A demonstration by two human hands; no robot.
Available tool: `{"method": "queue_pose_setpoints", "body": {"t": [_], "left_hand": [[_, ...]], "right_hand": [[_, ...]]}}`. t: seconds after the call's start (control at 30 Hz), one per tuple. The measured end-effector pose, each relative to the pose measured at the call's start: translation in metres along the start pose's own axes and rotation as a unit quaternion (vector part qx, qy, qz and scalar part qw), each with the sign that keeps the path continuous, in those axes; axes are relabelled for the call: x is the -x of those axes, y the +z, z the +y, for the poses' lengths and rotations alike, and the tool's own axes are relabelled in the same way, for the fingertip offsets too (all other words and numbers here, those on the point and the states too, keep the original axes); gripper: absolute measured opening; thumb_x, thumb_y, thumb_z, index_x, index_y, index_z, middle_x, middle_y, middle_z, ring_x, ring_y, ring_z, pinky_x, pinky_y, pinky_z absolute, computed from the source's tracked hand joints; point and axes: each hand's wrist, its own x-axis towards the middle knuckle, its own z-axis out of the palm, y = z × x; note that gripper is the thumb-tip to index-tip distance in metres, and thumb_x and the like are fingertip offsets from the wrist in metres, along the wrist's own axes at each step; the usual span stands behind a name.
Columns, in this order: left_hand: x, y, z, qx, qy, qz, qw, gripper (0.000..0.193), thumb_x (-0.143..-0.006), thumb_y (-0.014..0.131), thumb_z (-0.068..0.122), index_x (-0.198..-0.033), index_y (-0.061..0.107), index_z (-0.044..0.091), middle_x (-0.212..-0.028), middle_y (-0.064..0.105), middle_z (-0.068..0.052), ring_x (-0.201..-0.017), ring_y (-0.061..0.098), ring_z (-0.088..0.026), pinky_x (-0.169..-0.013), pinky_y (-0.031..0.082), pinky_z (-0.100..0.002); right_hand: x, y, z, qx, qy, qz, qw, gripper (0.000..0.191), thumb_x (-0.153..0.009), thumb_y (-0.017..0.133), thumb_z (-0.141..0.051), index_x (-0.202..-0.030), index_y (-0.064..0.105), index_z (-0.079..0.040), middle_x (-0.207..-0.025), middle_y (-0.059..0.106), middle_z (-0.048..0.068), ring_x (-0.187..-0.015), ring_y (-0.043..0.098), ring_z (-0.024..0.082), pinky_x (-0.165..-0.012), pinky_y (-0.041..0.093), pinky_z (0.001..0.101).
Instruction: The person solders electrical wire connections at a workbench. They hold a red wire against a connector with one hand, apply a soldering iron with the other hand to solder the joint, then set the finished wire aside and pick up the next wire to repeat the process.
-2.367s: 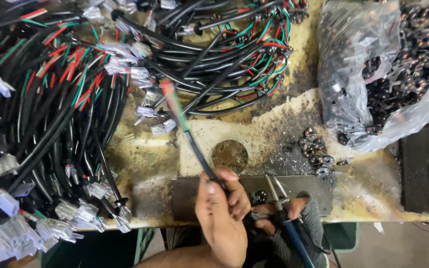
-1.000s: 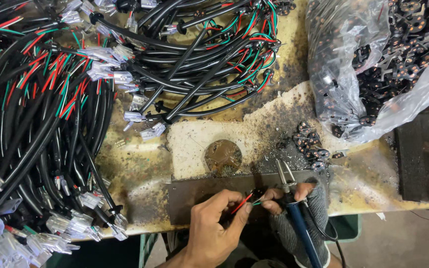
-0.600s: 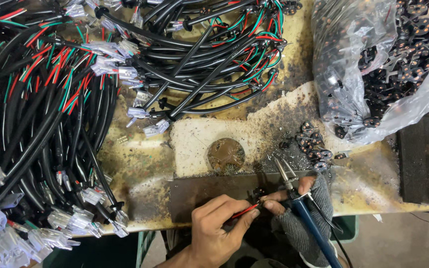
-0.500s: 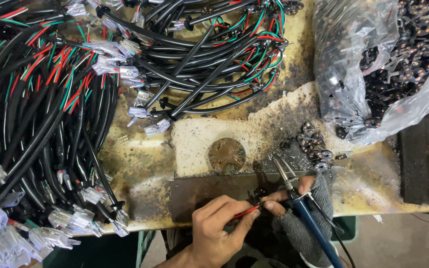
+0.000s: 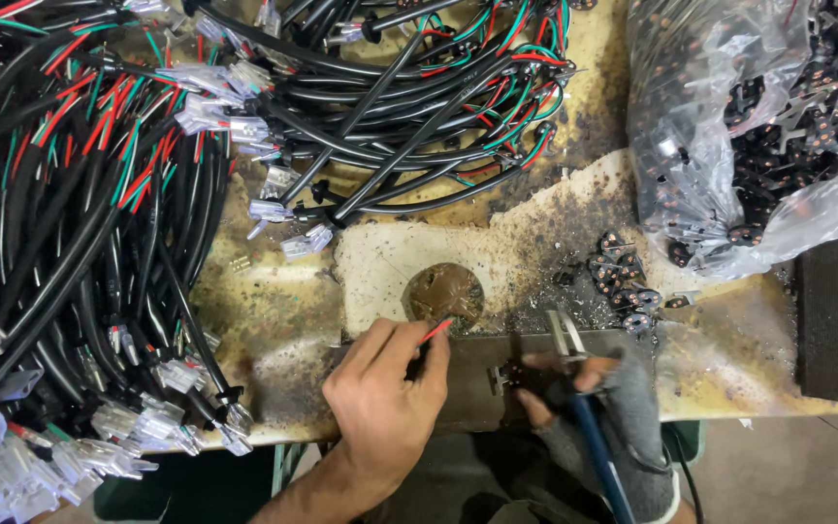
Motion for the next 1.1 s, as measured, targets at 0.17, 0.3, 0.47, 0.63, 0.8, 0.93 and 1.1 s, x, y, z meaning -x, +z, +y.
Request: {"method": "queue_pose_setpoints", "body": {"t": [0.17, 0.3, 0.47, 0.63, 0.8, 0.93, 1.1], "left_hand": [[0.004, 0.002, 0.004, 0.026, -0.047, -0.111, 0.992, 0.014, -0.079, 0.082, 0.012, -0.077, 0.069, 0.006, -0.069, 0.063, -0.009, -0.057, 0.063, -0.027, -0.052, 0.048, -0.038], [0.02, -0.003, 0.003, 0.148, -0.086, -0.225, 0.959, 0.012, -0.079, 0.083, 0.013, -0.08, 0.074, 0.005, -0.067, 0.064, -0.008, -0.052, 0.064, -0.022, -0.047, 0.048, -0.034], [0.033, 0.001, -0.001, 0.147, -0.044, -0.201, 0.967, 0.012, -0.081, 0.083, 0.012, -0.085, 0.074, 0.005, -0.07, 0.066, -0.007, -0.056, 0.064, -0.023, -0.05, 0.049, -0.034], [0.035, 0.002, 0.0, 0.141, -0.037, -0.189, 0.971, 0.014, -0.081, 0.083, 0.012, -0.086, 0.073, 0.004, -0.071, 0.065, -0.008, -0.058, 0.065, -0.024, -0.051, 0.049, -0.035], [0.038, 0.003, 0.002, 0.144, -0.05, -0.182, 0.971, 0.013, -0.08, 0.082, 0.01, -0.086, 0.073, 0.005, -0.072, 0.066, -0.006, -0.058, 0.066, -0.023, -0.05, 0.051, -0.034], [0.041, 0.007, 0.004, 0.1, 0.001, -0.14, 0.985, 0.016, -0.078, 0.082, 0.013, -0.081, 0.067, 0.007, -0.074, 0.063, -0.007, -0.064, 0.066, -0.028, -0.054, 0.052, -0.038], [0.042, 0.013, 0.007, 0.079, -0.001, -0.136, 0.987, 0.019, -0.077, 0.082, 0.015, -0.076, 0.064, 0.01, -0.071, 0.061, -0.006, -0.063, 0.065, -0.028, -0.053, 0.051, -0.039]], "right_hand": [[0.008, 0.01, -0.002, -0.199, 0.174, -0.042, 0.964, 0.05, -0.077, 0.081, -0.002, -0.11, 0.044, -0.006, -0.105, 0.068, 0.016, -0.095, 0.071, 0.022, -0.079, 0.059, 0.0298], [0.01, 0.008, -0.004, -0.14, 0.153, -0.062, 0.976, 0.052, -0.076, 0.084, -0.009, -0.112, 0.048, -0.005, -0.099, 0.069, 0.012, -0.087, 0.07, 0.018, -0.076, 0.056, 0.0281], [0.028, -0.012, -0.002, 0.06, 0.06, 0.038, 0.996, 0.056, -0.074, 0.088, -0.017, -0.114, 0.052, -0.003, -0.092, 0.071, 0.007, -0.078, 0.068, 0.012, -0.072, 0.054, 0.0259], [0.057, -0.02, 0.009, 0.099, 0.078, 0.119, 0.985, 0.027, -0.081, 0.076, -0.008, -0.105, 0.065, -0.005, -0.093, 0.069, 0.007, -0.086, 0.065, 0.016, -0.079, 0.052, 0.0287], [0.056, -0.034, 0.016, 0.043, -0.022, 0.057, 0.997, 0.018, -0.088, 0.074, -0.014, -0.1, 0.063, -0.006, -0.084, 0.068, -0.001, -0.071, 0.063, 0.01, -0.069, 0.051, 0.0227], [0.042, -0.052, 0.016, 0.072, 0.191, -0.208, 0.957, 0.016, -0.081, 0.073, -0.015, -0.067, 0.071, -0.009, -0.064, 0.07, 0.009, -0.062, 0.067, 0.023, -0.06, 0.049, 0.0341], [0.035, -0.056, 0.013, 0.223, 0.054, -0.045, 0.972, 0.016, -0.074, 0.068, -0.02, -0.069, 0.062, -0.006, -0.059, 0.058, 0.01, -0.054, 0.059, 0.024, -0.049, 0.045, 0.0375]]}}
